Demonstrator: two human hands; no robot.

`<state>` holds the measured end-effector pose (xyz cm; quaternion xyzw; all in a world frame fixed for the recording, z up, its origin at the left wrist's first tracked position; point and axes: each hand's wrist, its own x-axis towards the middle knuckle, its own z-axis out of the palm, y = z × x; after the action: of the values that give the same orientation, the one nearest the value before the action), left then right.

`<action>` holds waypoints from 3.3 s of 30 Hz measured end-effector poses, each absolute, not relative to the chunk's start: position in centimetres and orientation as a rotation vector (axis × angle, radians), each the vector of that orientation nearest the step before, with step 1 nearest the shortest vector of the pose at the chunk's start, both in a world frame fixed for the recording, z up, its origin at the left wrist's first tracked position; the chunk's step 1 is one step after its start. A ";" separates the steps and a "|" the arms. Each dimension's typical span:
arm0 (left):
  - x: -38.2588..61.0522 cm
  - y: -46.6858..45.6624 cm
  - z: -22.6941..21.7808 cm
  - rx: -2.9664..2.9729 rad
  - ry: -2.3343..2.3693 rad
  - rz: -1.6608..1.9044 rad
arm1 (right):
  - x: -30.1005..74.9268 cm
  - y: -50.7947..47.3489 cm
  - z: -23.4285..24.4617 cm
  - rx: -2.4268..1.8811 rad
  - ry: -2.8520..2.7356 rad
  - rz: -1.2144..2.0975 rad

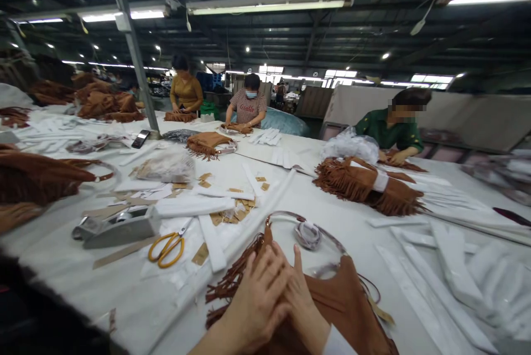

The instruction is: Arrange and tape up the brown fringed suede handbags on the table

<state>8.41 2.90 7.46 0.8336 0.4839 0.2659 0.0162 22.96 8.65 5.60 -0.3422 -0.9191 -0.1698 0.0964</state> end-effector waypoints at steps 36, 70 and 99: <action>8.0 -1.2 -1.3 2.785 1.472 0.728 | 41.4 -1.7 0.3 -1.645 -2.150 0.049; 22.7 14.6 0.2 2.299 1.493 0.400 | 50.0 11.9 -3.0 -1.852 -1.960 0.015; 23.2 17.3 -1.7 2.482 1.368 0.434 | 37.7 35.5 0.0 -1.932 -2.288 -0.141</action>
<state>23.18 17.26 -1.69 0.8575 0.4728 0.1500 0.1367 37.69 35.51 0.04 -0.6428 -0.7612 -0.0468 0.0719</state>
